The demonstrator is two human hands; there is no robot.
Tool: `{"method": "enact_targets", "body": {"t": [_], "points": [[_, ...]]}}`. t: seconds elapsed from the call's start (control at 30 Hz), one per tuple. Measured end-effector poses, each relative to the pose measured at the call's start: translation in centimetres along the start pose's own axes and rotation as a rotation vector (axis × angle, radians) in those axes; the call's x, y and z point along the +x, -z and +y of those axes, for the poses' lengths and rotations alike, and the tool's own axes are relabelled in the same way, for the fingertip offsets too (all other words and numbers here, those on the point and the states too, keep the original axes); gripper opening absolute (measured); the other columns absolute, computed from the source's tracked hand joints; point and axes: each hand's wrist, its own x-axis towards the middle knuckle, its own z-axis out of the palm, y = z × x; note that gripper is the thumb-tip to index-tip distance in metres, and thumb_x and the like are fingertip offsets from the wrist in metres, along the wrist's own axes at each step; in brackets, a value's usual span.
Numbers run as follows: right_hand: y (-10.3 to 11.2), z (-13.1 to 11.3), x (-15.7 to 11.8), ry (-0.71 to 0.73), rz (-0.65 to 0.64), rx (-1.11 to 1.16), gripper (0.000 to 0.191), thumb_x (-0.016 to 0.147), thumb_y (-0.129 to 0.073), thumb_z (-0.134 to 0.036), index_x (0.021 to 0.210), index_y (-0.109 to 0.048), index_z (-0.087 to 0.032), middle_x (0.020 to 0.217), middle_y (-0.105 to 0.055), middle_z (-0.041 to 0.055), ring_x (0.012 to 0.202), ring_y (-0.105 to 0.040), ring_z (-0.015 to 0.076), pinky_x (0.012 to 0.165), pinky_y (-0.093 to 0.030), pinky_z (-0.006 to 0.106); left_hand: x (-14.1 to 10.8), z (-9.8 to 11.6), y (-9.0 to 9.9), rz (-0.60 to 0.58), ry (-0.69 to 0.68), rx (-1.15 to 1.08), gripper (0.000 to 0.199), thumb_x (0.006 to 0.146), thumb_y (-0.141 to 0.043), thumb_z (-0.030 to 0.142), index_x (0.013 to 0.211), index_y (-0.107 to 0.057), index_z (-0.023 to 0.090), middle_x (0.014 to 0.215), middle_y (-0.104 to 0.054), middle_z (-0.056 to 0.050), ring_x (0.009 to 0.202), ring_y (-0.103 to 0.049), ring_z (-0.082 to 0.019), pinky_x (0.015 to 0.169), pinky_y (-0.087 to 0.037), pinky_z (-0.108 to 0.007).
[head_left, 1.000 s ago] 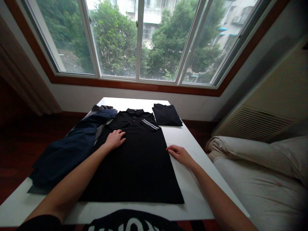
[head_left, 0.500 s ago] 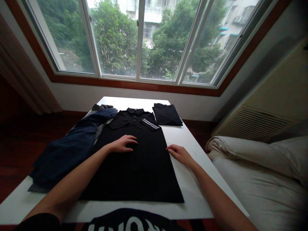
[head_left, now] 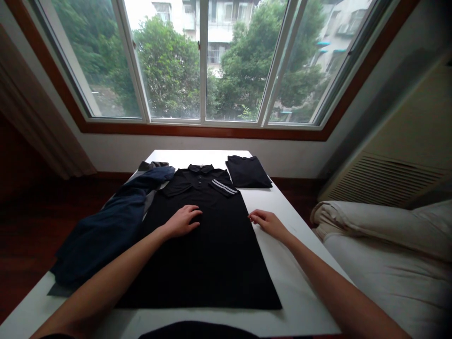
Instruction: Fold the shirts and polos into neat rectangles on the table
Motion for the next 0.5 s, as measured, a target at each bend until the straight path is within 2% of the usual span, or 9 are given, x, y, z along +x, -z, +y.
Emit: {"method": "enact_targets", "body": {"t": [0.1, 0.2, 0.3, 0.4, 0.5], "points": [[0.9, 0.4, 3.5, 0.042, 0.029, -0.013, 0.033, 0.094, -0.055, -0.049, 0.093, -0.075, -0.022, 0.089, -0.077, 0.0046, 0.084, -0.070, 0.0227, 0.081, -0.052, 0.035, -0.4, 5.1, -0.4, -0.046, -0.233, -0.022, 0.036, 0.099, -0.063, 0.037, 0.134, -0.066, 0.029, 0.135, -0.063, -0.008, 0.126, -0.057, -0.026, 0.108, -0.047, -0.040], [1.7, 1.1, 8.2, 0.036, 0.095, -0.035, 0.033, 0.092, -0.056, -0.048, 0.085, -0.075, -0.021, 0.086, -0.076, 0.0057, 0.081, -0.069, 0.0224, 0.079, -0.052, 0.034, -0.2, 10.2, -1.8, -0.108, -0.489, -0.005, 0.026, 0.098, -0.062, 0.034, 0.123, -0.069, 0.027, 0.109, -0.069, -0.006, 0.101, -0.065, -0.023, 0.091, -0.052, -0.036], [2.1, 1.4, 13.0, -0.014, 0.157, -0.072, 0.028, 0.090, -0.059, -0.043, 0.082, -0.074, -0.021, 0.085, -0.076, 0.0061, 0.083, -0.068, 0.0227, 0.078, -0.052, 0.032, 0.6, 14.7, -3.6, -0.128, -0.737, 0.028, 0.031, 0.097, -0.064, 0.038, 0.125, -0.065, 0.025, 0.102, -0.070, -0.005, 0.091, -0.066, -0.022, 0.076, -0.052, -0.035], [1.9, 1.0, 17.5, -0.091, 0.176, -0.026, 0.018, 0.088, -0.067, -0.037, 0.082, -0.074, -0.022, 0.086, -0.076, 0.0057, 0.087, -0.068, 0.0230, 0.076, -0.053, 0.030, 2.3, 18.1, -5.2, -0.113, -0.834, 0.040, 0.042, 0.098, -0.062, 0.043, 0.136, -0.059, 0.025, 0.101, -0.072, -0.005, 0.084, -0.068, -0.023, 0.066, -0.050, -0.036], [1.4, 0.4, 21.3, -0.204, 0.168, 0.172, 0.014, 0.091, -0.068, -0.033, 0.094, -0.073, -0.020, 0.094, -0.076, 0.0064, 0.084, -0.068, 0.0197, 0.068, -0.052, 0.026, 4.4, 20.4, -6.4, -0.137, -0.856, 0.019, 0.042, 0.098, -0.061, 0.045, 0.136, -0.058, 0.026, 0.096, -0.074, -0.004, 0.080, -0.071, -0.024, 0.057, -0.048, -0.036]]}}
